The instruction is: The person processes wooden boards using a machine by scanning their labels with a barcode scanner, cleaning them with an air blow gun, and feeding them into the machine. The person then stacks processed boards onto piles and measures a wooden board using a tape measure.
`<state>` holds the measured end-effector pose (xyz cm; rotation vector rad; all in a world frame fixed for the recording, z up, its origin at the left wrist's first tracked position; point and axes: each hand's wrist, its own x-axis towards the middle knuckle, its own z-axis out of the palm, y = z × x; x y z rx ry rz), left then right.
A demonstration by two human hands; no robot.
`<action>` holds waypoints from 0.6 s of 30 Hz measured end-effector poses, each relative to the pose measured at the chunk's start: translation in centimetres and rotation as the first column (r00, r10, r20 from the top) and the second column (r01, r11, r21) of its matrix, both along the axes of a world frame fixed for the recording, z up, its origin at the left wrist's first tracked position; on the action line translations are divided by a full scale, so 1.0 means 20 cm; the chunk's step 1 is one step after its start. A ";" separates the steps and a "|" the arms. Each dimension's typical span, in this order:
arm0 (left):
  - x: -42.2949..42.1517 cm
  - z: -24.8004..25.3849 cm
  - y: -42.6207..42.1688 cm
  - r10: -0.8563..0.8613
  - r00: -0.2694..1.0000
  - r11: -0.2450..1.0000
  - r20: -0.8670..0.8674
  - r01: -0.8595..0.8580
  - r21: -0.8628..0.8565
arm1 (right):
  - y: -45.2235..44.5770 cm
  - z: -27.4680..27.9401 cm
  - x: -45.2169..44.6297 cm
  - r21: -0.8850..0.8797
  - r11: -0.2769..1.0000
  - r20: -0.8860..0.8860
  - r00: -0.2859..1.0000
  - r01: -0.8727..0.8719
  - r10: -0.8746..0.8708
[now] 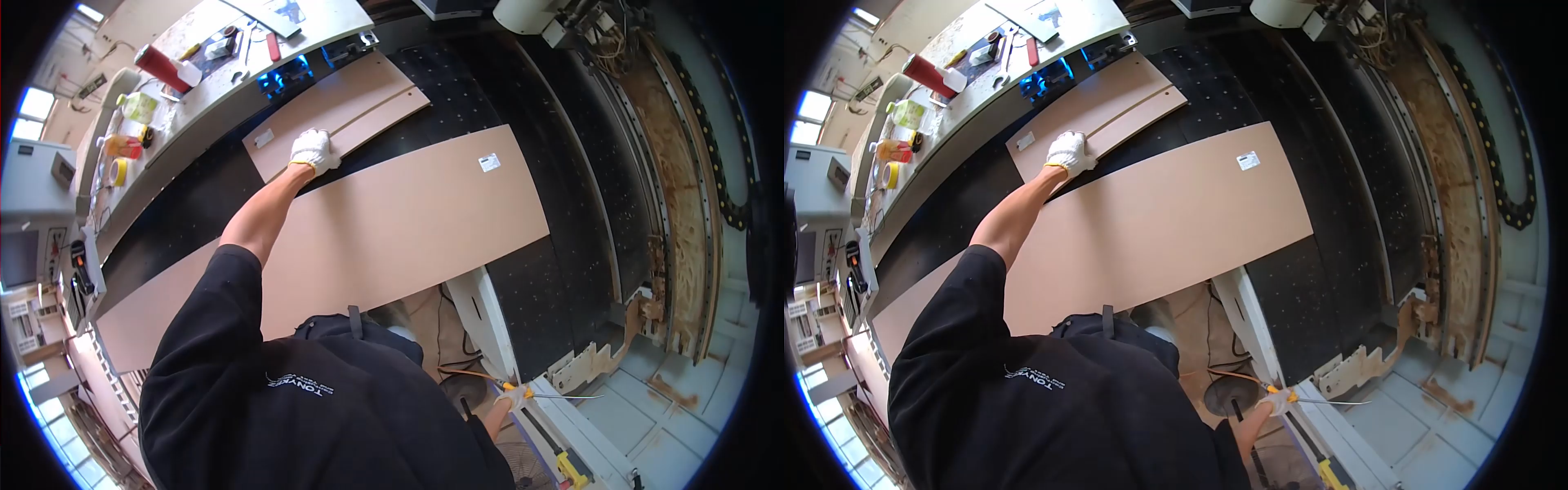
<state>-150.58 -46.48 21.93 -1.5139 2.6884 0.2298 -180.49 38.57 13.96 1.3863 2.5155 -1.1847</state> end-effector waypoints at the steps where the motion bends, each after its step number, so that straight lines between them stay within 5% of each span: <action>1: 0.01 0.05 0.03 -0.037 0.999 0.999 -0.019 0.038 0.018 | 0.08 -0.07 -0.01 -0.027 0.995 -0.021 0.995 0.096 -0.097; 2: 0.11 0.06 0.04 -0.074 0.995 0.996 -0.072 0.077 0.034 | 0.00 -0.06 0.05 -0.330 0.944 -0.257 0.960 0.017 -0.108; 3: 0.16 0.09 0.07 -0.096 0.990 0.992 -0.103 0.104 0.075 | 0.01 -0.14 0.07 -0.402 0.913 -0.228 0.958 0.072 -0.176; 6: 0.36 0.06 0.36 -0.064 0.988 0.969 -0.143 0.096 0.229 | 0.05 -0.37 0.11 -0.392 0.844 0.159 0.931 0.365 -0.329; 8: 0.60 0.03 0.63 -0.005 1.000 0.963 -0.023 0.011 0.269 | -0.14 -0.37 0.18 -0.278 0.958 0.306 0.939 -0.072 0.160; 11: 0.92 -0.03 1.10 -0.063 0.998 0.994 -0.003 0.063 0.093 | -0.59 -0.34 0.28 -0.341 0.812 0.275 0.776 -0.473 0.567; 16: 1.36 0.04 1.60 0.016 0.999 0.998 -0.040 -0.014 0.064 | -1.31 -0.04 0.50 -0.234 0.481 -0.009 0.497 -0.845 0.868; 18: 1.52 0.02 1.68 -0.009 0.996 0.999 -0.092 0.014 0.047 | -1.65 -0.14 0.52 -0.256 0.551 -0.124 0.592 -0.794 0.796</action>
